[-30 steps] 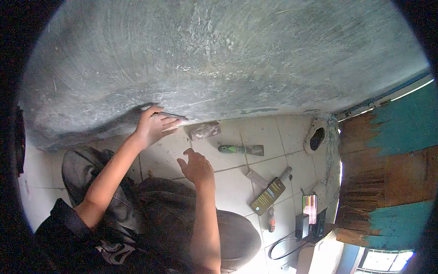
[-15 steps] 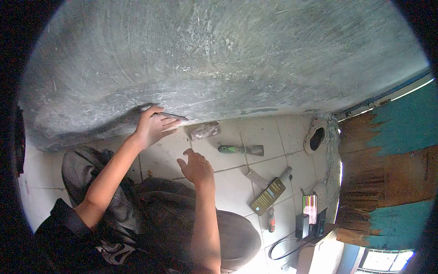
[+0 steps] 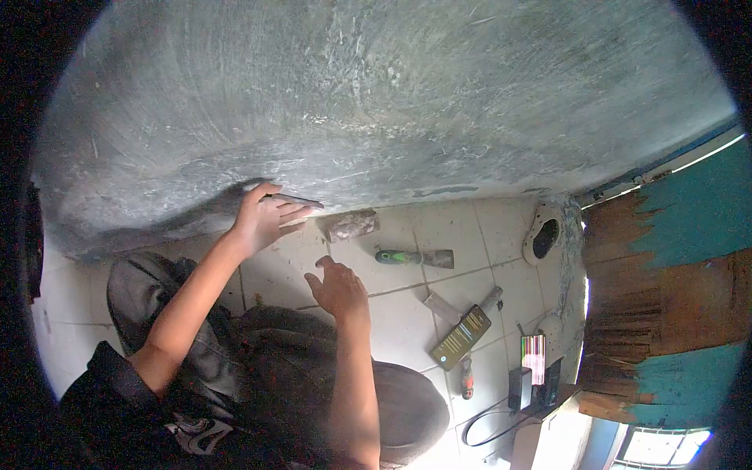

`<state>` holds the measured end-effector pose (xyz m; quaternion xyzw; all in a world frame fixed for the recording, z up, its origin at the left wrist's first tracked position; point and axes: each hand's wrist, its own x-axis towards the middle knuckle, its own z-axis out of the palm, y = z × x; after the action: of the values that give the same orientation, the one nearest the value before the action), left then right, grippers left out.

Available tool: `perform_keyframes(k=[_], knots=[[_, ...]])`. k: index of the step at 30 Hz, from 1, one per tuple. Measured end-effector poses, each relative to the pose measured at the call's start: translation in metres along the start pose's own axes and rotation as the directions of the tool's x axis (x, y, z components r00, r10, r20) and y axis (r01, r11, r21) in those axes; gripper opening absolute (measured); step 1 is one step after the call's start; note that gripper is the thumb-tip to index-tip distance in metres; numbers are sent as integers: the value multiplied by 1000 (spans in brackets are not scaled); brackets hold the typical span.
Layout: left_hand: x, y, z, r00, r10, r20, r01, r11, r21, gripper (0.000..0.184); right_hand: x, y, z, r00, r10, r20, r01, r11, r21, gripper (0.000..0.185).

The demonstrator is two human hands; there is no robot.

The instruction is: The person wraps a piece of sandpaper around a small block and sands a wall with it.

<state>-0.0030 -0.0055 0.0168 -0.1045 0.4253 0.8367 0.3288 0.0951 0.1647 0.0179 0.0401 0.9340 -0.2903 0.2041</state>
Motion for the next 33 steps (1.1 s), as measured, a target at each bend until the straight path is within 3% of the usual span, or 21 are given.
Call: perform_keyframes(k=[9, 11, 15, 33], knots=[[2, -1, -2, 1000, 7, 5, -7, 1000, 5, 74, 0, -1, -1, 1000, -12, -11, 11, 1000, -15, 43], [2, -2, -3, 1000, 5, -7, -5, 1000, 3, 69, -1, -5, -6, 997, 28, 76, -29, 999, 21, 40], [2, -1, -2, 1000, 10, 4, -10, 1000, 3, 66, -2, -7, -7, 996, 40, 85, -43, 999, 24, 40], [0, -1, 0, 1000, 10, -16, -9, 1000, 19, 78, -1, -4, -5, 998, 14, 64, -15, 1000, 8, 39]])
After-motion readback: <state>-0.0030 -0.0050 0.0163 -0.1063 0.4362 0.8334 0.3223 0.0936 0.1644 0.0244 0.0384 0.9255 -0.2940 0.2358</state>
